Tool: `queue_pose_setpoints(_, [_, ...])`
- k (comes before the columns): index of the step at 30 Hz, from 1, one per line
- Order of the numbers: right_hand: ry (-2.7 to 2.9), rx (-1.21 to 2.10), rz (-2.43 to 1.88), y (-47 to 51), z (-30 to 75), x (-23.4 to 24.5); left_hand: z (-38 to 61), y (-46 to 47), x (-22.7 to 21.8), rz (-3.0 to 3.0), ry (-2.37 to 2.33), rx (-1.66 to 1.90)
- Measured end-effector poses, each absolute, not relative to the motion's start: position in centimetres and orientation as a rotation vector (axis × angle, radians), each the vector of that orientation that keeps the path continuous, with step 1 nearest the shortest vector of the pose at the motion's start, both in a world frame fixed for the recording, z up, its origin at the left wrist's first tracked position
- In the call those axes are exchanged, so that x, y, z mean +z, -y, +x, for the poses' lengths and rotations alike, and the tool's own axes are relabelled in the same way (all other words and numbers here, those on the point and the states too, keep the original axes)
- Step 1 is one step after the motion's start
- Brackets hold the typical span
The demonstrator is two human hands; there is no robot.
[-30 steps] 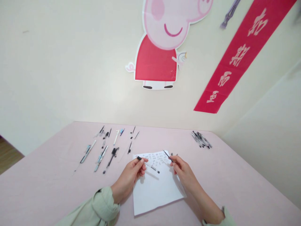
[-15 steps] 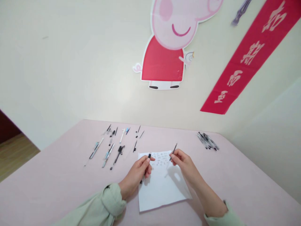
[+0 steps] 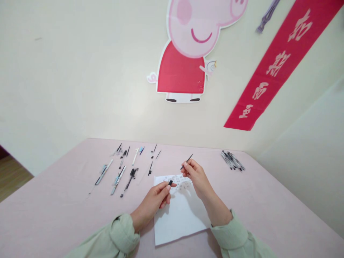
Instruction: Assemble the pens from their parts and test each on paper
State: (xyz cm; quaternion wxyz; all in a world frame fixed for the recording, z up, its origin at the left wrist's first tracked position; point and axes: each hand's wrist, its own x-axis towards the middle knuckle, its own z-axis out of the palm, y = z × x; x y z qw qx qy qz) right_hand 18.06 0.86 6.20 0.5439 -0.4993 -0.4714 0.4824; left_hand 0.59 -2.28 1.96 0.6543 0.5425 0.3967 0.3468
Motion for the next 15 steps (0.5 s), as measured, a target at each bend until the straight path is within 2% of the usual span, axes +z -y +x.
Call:
queue_pose_setpoints(10, [1.188, 1.111, -1.22, -1.22, 18.34, 5.79, 0.59, 2.09, 1.72, 1.263, -0.899, 0.768])
queue_pose_setpoints(15, [1.393, 1.138, -1.226, -0.69, 17.66, 5.61, 0.7, 2.14, 1.75, 1.25, -0.908, 0.788])
